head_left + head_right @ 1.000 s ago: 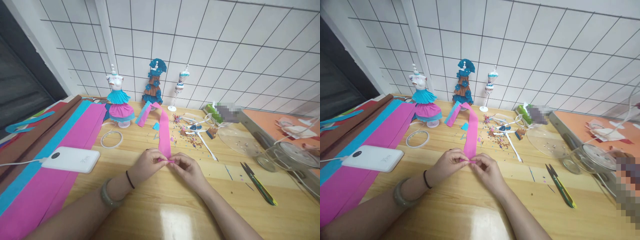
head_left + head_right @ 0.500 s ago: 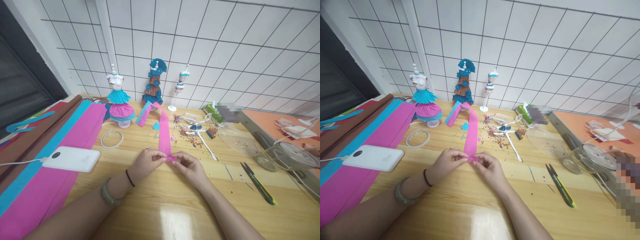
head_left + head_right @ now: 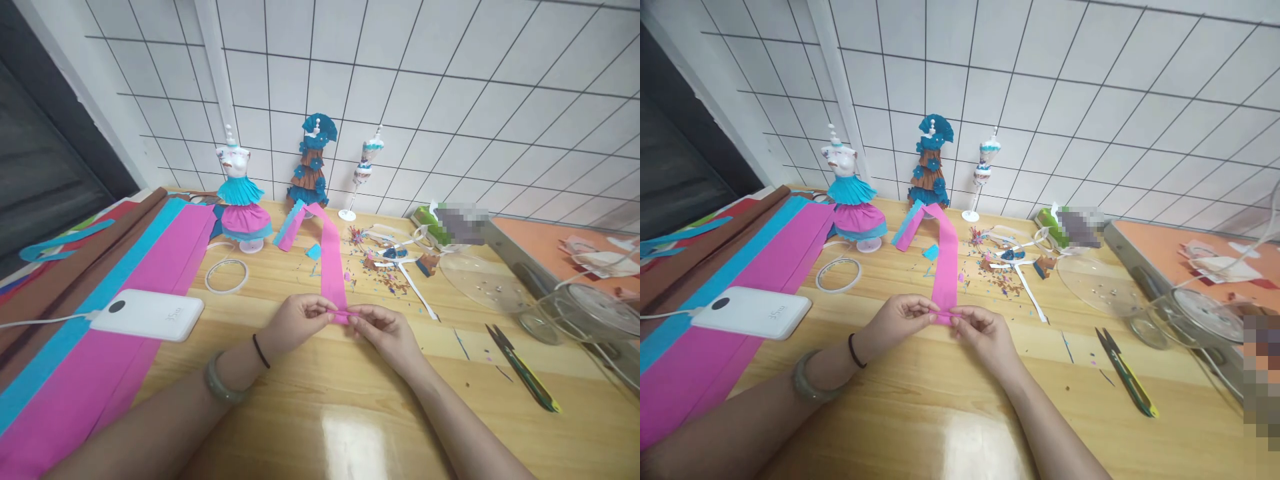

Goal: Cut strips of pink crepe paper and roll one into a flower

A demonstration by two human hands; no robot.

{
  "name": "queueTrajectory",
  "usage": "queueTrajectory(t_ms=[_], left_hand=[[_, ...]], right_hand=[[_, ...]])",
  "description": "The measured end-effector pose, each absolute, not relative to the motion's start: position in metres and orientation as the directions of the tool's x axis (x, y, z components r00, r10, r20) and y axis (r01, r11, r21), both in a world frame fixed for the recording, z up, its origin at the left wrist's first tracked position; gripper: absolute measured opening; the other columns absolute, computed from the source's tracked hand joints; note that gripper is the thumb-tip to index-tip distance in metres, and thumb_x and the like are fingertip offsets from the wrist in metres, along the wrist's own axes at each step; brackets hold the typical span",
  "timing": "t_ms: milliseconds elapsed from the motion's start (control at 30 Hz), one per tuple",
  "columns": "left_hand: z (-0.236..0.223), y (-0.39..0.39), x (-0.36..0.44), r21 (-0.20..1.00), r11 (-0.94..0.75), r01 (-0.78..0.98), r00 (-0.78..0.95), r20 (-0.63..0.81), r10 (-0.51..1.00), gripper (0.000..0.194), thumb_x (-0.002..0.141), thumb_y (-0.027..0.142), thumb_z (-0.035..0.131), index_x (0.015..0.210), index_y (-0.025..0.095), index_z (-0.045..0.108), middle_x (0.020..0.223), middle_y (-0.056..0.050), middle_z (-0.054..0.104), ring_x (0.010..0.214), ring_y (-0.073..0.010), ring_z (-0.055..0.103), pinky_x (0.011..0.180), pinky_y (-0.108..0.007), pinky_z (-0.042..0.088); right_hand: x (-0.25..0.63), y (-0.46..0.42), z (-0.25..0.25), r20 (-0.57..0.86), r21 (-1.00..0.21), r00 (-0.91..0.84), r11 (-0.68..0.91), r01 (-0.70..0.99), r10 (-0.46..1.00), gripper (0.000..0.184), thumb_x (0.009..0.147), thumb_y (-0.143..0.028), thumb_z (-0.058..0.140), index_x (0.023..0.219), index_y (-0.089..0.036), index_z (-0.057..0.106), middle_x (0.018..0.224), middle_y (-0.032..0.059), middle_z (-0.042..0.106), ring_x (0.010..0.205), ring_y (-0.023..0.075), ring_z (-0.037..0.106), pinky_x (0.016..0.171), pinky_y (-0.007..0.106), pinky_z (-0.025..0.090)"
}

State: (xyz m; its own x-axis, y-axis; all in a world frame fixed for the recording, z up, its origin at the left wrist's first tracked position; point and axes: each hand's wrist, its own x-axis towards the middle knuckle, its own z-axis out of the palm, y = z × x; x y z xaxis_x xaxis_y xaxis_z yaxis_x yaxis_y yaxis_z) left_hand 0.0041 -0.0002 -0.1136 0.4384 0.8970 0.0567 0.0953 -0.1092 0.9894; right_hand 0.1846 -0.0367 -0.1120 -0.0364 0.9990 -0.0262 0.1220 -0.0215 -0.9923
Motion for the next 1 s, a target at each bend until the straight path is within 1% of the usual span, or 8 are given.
queueTrajectory(t_ms=[200, 367, 633, 867, 1000], left_hand=[[-0.1152, 0.0007, 0.0041, 0.988, -0.125, 0.092, 0.438, 0.072, 0.896, 0.012, 0.073, 0.016, 0.058, 0.081, 0.012, 0.065, 0.082, -0.006, 0.071, 0.075, -0.0151, 0.065, 0.071, -0.026, 0.050], [-0.1161, 0.0012, 0.0039, 0.989, -0.115, 0.094, 0.425, 0.065, 0.903, 0.013, 0.072, 0.014, 0.056, 0.082, 0.012, 0.065, 0.083, -0.006, 0.071, 0.075, -0.0149, 0.064, 0.071, -0.025, 0.050], [-0.1156, 0.0013, 0.0040, 0.992, -0.110, 0.054, 0.437, 0.076, 0.896, 0.013, 0.073, 0.014, 0.055, 0.080, 0.012, 0.066, 0.084, -0.006, 0.071, 0.077, -0.0157, 0.065, 0.074, -0.027, 0.050], [-0.1186, 0.0006, 0.0042, 0.991, -0.117, 0.068, 0.433, 0.076, 0.898, 0.015, 0.072, 0.014, 0.055, 0.080, 0.012, 0.067, 0.085, -0.006, 0.071, 0.078, -0.0157, 0.064, 0.074, -0.026, 0.050], [-0.1167, 0.0002, 0.0029, 0.989, -0.113, 0.094, 0.442, 0.060, 0.895, 0.017, 0.072, 0.016, 0.054, 0.082, 0.011, 0.067, 0.083, -0.007, 0.071, 0.075, -0.0159, 0.064, 0.071, -0.025, 0.049]], right_hand=[[0.1856, -0.0370, -0.1126, 0.002, -0.990, -0.026, 0.006, 0.142, 1.000, 0.032, 0.066, -0.044, 0.069, 0.080, -0.015, 0.069, 0.057, 0.0026, 0.065, 0.049, 0.0116, 0.056, 0.049, 0.024, 0.046], [0.1866, -0.0367, -0.1119, -0.013, -0.991, -0.035, -0.008, 0.137, 0.999, 0.029, 0.067, -0.043, 0.069, 0.079, -0.016, 0.069, 0.056, 0.0016, 0.065, 0.051, 0.0122, 0.058, 0.053, 0.025, 0.047], [0.1875, -0.0366, -0.1118, -0.029, -0.991, -0.033, -0.024, 0.129, 0.999, 0.025, 0.067, -0.040, 0.069, 0.076, -0.016, 0.068, 0.055, 0.0009, 0.064, 0.051, 0.0115, 0.057, 0.054, 0.024, 0.046], [0.1879, -0.0361, -0.1131, -0.036, -0.992, -0.039, -0.031, 0.124, 0.999, 0.026, 0.068, -0.039, 0.067, 0.079, -0.015, 0.068, 0.058, 0.0016, 0.065, 0.053, 0.0119, 0.057, 0.057, 0.025, 0.045], [0.1891, -0.0364, -0.1118, -0.038, -0.991, -0.046, -0.032, 0.127, 0.998, 0.026, 0.068, -0.039, 0.066, 0.079, -0.015, 0.068, 0.057, 0.0018, 0.064, 0.054, 0.0130, 0.057, 0.057, 0.026, 0.046]])
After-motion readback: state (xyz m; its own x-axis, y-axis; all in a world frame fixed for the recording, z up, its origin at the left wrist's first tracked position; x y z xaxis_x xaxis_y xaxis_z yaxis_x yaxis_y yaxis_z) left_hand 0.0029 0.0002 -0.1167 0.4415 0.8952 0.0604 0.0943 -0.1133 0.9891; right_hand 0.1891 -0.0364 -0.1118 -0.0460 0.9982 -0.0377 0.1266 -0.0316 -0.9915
